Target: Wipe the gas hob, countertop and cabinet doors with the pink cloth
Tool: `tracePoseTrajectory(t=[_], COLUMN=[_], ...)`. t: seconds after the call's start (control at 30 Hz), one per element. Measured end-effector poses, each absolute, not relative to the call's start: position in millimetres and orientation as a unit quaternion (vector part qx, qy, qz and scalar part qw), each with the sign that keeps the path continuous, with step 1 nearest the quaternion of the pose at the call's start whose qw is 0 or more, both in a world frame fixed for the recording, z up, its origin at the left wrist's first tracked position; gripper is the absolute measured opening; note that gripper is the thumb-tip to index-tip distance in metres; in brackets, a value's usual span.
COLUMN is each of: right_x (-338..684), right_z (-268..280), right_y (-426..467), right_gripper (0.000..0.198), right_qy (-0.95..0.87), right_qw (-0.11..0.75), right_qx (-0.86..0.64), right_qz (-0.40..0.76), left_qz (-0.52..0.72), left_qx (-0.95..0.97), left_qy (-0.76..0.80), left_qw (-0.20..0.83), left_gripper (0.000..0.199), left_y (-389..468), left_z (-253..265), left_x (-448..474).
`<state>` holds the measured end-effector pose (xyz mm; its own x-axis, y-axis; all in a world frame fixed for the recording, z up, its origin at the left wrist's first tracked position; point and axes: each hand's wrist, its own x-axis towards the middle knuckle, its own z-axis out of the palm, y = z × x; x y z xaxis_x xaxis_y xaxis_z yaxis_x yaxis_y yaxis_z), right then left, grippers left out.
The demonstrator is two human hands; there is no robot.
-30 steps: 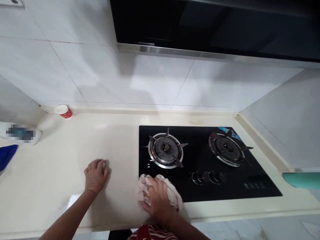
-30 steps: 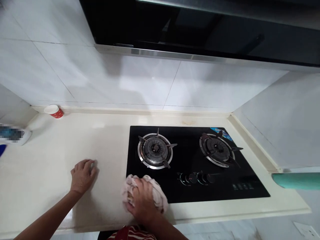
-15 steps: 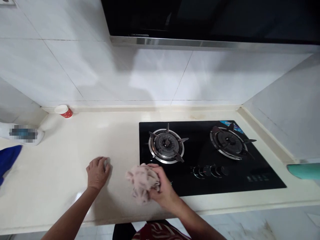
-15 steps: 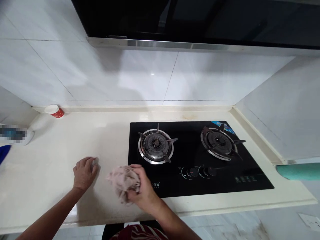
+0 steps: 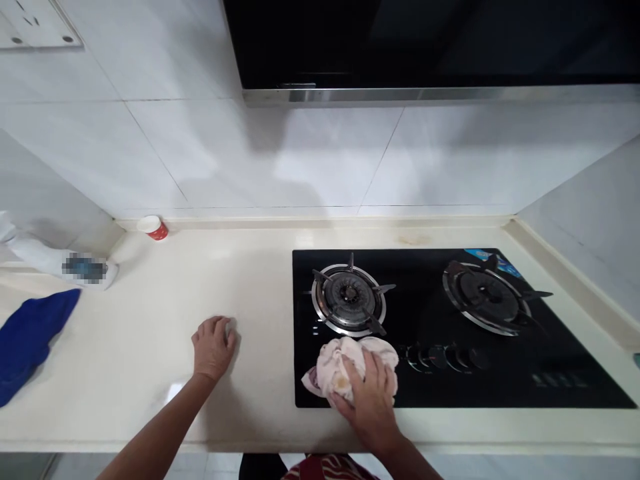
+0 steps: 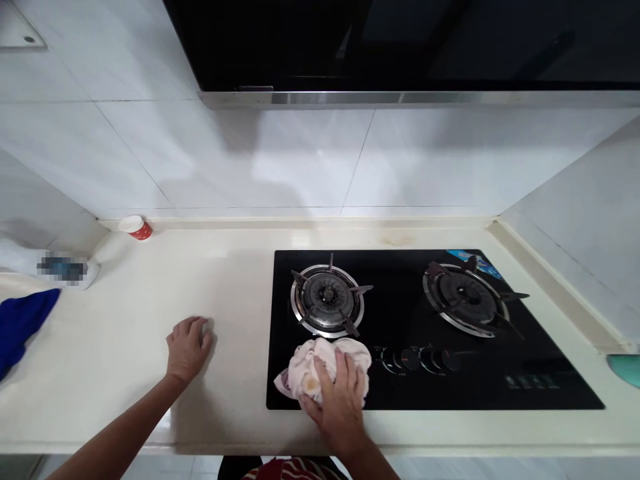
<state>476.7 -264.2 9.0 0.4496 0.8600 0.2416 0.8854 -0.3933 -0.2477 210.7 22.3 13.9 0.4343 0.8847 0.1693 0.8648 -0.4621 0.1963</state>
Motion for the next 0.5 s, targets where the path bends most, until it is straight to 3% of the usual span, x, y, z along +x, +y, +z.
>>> tracePoseTrajectory(t=[0.1, 0.27, 0.5], right_x=[449.8, 419.8, 412.8], right_z=[-0.3, 17.1, 37.0], right_y=[-223.3, -151.3, -121.7], right_gripper=[0.068, 0.049, 0.042], right_qy=[-0.572, -0.614, -0.603], right_qw=[0.192, 0.266, 0.343], right_qx=[-0.797, -0.738, -0.717], right_qz=[-0.025, 0.084, 0.065], left_qz=[0.133, 0.163, 0.256], left_qx=[0.845, 0.843, 0.834], left_qy=[0.516, 0.51, 0.488], left_qw=[0.044, 0.046, 0.03], left_gripper=[0.033, 0.031, 0.031], left_y=[22.1, 19.9, 26.5], left_z=[13.5, 15.7, 9.7], left_x=[209.7, 209.3, 196.1])
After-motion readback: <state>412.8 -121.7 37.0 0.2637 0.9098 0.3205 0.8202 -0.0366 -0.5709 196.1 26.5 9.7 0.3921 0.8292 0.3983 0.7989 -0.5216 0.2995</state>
